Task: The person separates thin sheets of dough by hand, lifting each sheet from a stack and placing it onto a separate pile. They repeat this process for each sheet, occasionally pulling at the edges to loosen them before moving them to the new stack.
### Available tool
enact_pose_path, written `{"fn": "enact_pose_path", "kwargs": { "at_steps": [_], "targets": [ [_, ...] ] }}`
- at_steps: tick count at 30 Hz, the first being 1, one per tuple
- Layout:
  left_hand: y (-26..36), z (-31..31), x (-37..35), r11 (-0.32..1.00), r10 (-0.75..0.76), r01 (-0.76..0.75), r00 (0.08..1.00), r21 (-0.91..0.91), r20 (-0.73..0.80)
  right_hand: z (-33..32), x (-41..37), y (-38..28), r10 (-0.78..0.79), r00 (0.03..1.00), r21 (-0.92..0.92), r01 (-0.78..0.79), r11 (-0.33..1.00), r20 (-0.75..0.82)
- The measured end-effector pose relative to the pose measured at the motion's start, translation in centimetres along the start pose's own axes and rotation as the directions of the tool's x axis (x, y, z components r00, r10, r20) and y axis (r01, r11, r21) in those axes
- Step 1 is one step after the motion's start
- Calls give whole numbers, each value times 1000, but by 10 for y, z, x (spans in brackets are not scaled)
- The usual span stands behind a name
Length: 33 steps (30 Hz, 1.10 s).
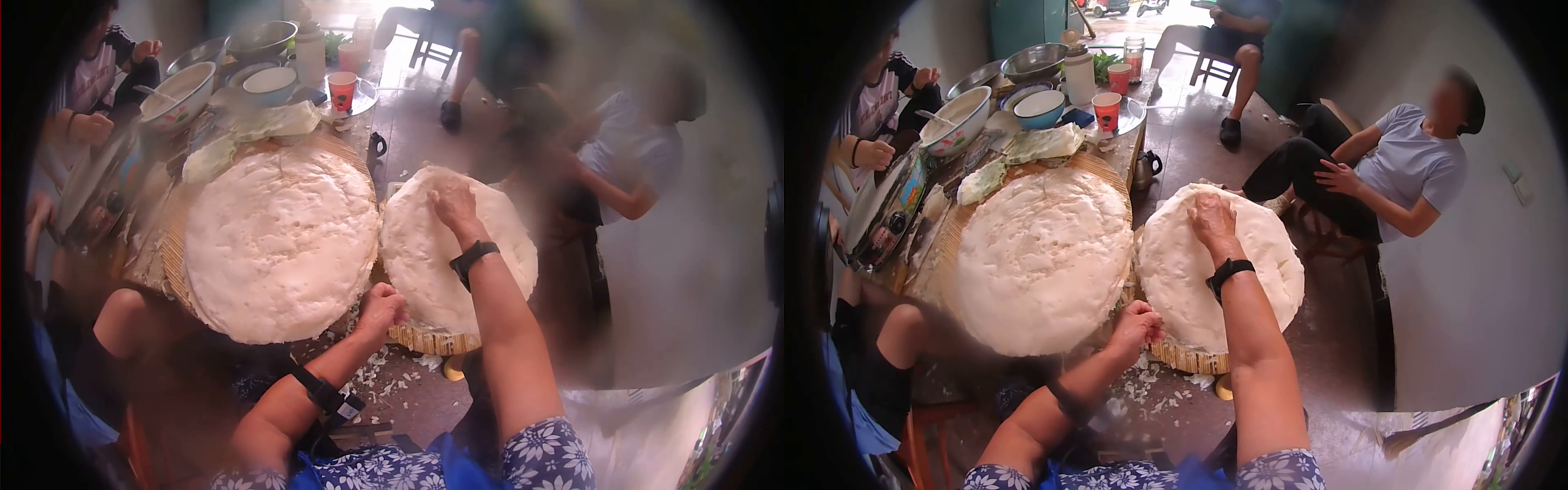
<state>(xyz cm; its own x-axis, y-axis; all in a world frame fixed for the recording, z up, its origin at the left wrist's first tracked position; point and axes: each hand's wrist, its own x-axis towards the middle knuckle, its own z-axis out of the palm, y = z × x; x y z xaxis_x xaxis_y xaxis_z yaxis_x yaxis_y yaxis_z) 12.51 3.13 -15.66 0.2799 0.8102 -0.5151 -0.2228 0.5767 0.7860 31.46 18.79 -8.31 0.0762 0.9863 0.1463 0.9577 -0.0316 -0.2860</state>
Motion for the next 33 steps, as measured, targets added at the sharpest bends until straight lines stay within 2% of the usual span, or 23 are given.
{"fn": "enact_pose_path", "kwargs": {
  "at_steps": [2,5,16,19,22,24,25,28,29,33],
  "targets": [
    [0,2,0,1000,3,-3,1000,-6,-2,7,0,0,-70,985,35,77,996,-160],
    [-3,1,1,1000,20,-20,1000,-15,0,30,15,11,-145,986,-79,139,987,-77],
    [-9,12,8,999,33,-32,998,11,-54,11,-17,17,-160,982,82,168,982,-97],
    [-9,17,4,999,26,-23,996,32,-89,-6,-44,14,-170,984,165,178,970,-59],
    [-9,18,-5,995,24,-14,995,96,-94,-21,-84,-5,-195,979,548,190,814,-50],
    [-17,18,-12,990,47,-36,996,134,-78,-35,-108,-25,-151,971,721,-31,693,187],
    [-12,20,-26,986,55,-48,998,157,-40,-41,-120,-34,-162,955,779,-99,620,250],
    [-3,19,-62,986,22,-44,990,162,139,-42,-141,-54,-194,929,868,-200,455,315],
    [1,18,-75,993,23,-44,984,114,178,-43,-145,-61,-196,927,880,-214,424,320],
    [36,3,-120,985,169,-149,941,-88,295,-42,-153,-82,-173,913,901,-306,309,370]
  ]
}}
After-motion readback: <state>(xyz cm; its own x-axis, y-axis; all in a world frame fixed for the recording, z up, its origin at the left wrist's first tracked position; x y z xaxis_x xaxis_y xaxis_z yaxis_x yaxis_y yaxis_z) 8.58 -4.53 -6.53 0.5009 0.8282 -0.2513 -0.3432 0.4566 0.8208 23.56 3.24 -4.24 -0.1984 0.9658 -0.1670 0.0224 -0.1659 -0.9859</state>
